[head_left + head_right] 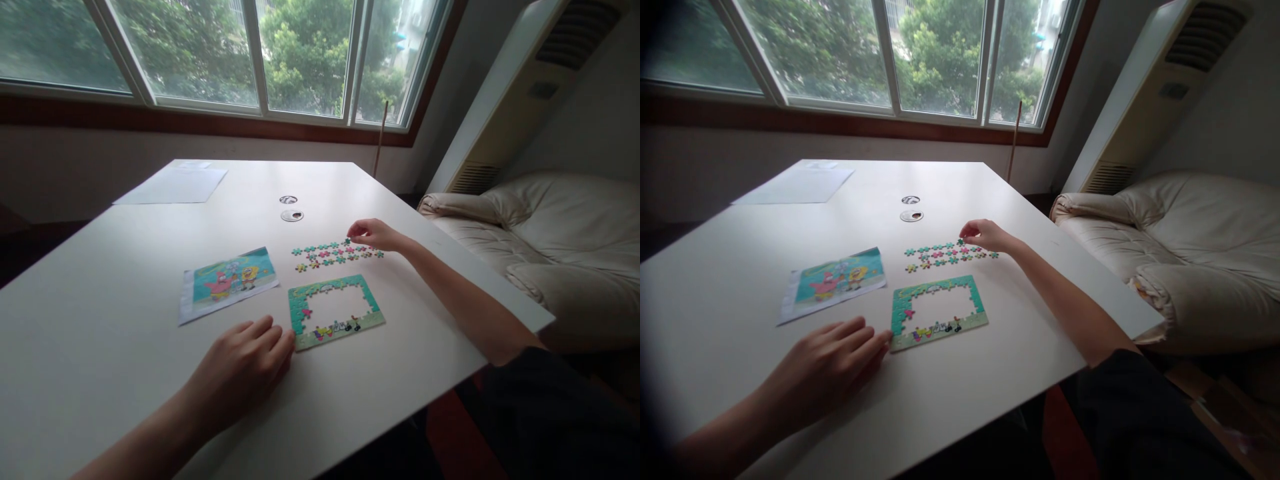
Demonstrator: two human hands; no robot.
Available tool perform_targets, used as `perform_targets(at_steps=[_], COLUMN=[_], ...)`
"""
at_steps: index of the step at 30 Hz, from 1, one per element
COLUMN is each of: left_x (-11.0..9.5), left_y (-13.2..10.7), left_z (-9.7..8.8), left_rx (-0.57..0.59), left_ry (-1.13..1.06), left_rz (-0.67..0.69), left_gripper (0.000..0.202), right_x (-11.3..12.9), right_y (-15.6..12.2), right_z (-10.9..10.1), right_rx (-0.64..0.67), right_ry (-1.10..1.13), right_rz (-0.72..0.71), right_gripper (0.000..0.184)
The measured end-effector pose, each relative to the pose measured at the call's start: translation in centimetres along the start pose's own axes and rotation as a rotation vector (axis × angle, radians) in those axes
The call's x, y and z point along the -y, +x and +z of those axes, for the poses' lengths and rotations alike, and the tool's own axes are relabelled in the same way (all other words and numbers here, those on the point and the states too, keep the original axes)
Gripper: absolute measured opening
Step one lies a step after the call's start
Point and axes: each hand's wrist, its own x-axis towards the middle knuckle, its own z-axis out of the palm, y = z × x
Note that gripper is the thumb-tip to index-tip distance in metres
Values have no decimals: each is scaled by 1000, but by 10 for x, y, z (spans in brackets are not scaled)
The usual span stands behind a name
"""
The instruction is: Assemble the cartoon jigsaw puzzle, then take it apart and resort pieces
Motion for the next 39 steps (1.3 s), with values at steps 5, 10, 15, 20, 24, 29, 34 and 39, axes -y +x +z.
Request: perform_targets(at_steps=[5, 10, 15, 20, 24, 29, 34, 39], left_x=[3, 3, 3, 3, 2, 2, 3, 4], left_y=[0, -1, -2, -1, -1, -1, 1, 1], left_z=[0, -1, 0, 1, 1, 1, 0, 3], left_rx=[-39, -55, -35, -16, -16, -11, -20, 28], left_ry=[-52, -53, -65, -67, -69, -78, -76, -72], left_rz=[101, 174, 192, 189, 186, 185, 151, 86], left_gripper=[17, 15, 14, 15, 14, 16, 18, 25], right_x=[60, 107, 109, 108, 110, 108, 103, 82], right_y=[-17, -41, -48, -51, -53, -55, -59, -67], right_z=[28, 57, 79, 87, 90, 88, 69, 49], right_rx=[243, 454, 388, 318, 280, 205, 204, 163], right_ry=[315, 292, 289, 229, 144, 35, -43, -127], right_rz=[-171, -284, -316, -325, -357, -408, -436, -405], right_gripper=[17, 17, 18, 16, 15, 16, 14, 13])
